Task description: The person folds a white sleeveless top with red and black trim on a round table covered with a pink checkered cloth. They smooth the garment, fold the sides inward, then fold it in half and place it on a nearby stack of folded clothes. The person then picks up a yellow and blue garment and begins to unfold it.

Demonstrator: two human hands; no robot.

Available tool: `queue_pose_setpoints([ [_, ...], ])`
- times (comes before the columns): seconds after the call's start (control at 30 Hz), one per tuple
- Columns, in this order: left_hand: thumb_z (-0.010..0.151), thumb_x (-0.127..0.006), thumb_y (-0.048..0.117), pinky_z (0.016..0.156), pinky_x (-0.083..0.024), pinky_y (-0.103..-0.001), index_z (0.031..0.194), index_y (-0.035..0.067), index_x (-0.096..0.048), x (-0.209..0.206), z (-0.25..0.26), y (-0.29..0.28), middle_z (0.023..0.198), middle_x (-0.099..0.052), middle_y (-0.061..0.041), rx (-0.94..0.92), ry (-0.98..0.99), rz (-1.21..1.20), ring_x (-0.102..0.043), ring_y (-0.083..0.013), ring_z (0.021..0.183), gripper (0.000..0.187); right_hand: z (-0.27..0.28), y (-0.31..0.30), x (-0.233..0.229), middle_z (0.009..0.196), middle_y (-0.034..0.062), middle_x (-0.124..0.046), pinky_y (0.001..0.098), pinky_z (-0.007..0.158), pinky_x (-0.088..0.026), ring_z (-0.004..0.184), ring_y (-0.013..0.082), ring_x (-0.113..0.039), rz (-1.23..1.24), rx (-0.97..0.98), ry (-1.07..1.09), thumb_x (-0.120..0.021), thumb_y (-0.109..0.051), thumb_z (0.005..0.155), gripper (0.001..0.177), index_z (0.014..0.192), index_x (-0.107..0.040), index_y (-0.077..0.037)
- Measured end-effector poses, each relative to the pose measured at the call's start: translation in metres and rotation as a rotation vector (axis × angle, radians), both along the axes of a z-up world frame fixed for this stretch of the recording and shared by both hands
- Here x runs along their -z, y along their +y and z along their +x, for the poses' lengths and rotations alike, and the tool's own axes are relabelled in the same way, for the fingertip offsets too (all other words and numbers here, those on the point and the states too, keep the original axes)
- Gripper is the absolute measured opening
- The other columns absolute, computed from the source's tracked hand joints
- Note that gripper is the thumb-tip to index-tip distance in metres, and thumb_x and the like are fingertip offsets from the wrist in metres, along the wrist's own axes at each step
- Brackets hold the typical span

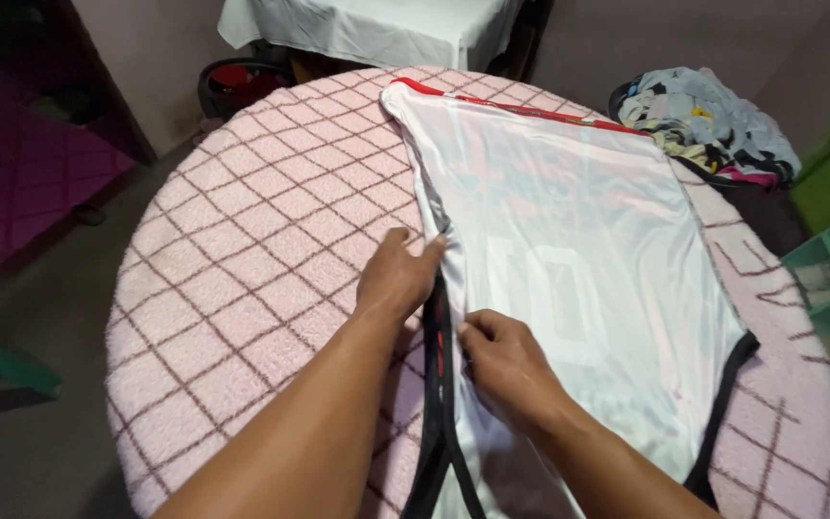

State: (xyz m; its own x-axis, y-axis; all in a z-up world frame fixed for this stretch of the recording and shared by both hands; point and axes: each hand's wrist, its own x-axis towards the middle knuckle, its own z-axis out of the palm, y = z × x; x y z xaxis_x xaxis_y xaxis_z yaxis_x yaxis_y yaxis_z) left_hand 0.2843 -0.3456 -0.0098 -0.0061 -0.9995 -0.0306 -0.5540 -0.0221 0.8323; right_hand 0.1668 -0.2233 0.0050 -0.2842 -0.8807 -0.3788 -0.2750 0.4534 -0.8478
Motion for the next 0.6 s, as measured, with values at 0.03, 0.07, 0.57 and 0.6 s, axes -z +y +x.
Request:
queue_pose_setpoints([
  [0.03, 0.089, -0.069, 0.048, 0.093, -0.050, -0.047, 0.122, 0.009, -0.061, -0.001, -0.002, 0.002, 0.118, -0.069, -0.021, 0.038, -0.018, 0.072, -0.066, -0.0382, 0.106, 0.052, 0.001, 0.003, -0.002, 0.070, 0.0047, -0.063, 0.0295, 0.048, -0.041, 0.054, 0.0118, -0.049, 0.017, -0.013, 0.009, -0.057, -0.025, 0.100, 0.033, 0.112, -0.074, 0.000],
  [0.07, 0.088, -0.068, 0.046, 0.094, -0.052, -0.046, 0.116, 0.009, -0.067, -0.002, -0.004, 0.002, 0.115, -0.073, -0.019, 0.082, -0.040, 0.140, -0.069, -0.0354, 0.104, 0.045, 0.002, 0.005, -0.004, 0.070, 0.0052, -0.062, 0.0314, 0.047, -0.038, 0.053, 0.0132, -0.047, 0.031, -0.023, 0.014, -0.057, -0.025, 0.099, 0.033, 0.113, -0.074, 0.000],
  [0.57, 0.090, -0.072, 0.017, 0.097, -0.054, -0.044, 0.113, 0.005, -0.061, 0.007, 0.070, 0.012, 0.112, -0.072, -0.020, -0.456, 0.016, 0.138, -0.070, -0.0350, 0.106, 0.028, 0.015, 0.031, -0.025, 0.115, 0.0093, -0.076, 0.0343, 0.094, -0.054, 0.105, 0.0171, -0.070, 0.057, -0.237, 0.328, -0.062, -0.033, 0.095, 0.039, 0.124, -0.071, -0.010],
  [0.6, 0.090, -0.072, 0.017, 0.097, -0.054, -0.043, 0.113, 0.004, -0.061, 0.004, 0.072, 0.014, 0.113, -0.072, -0.020, -0.445, 0.026, 0.155, -0.071, -0.0345, 0.107, 0.029, 0.016, 0.035, -0.025, 0.114, 0.0086, -0.076, 0.0352, 0.093, -0.055, 0.103, 0.0178, -0.071, 0.051, -0.214, 0.334, -0.062, -0.033, 0.094, 0.039, 0.124, -0.071, -0.010],
])
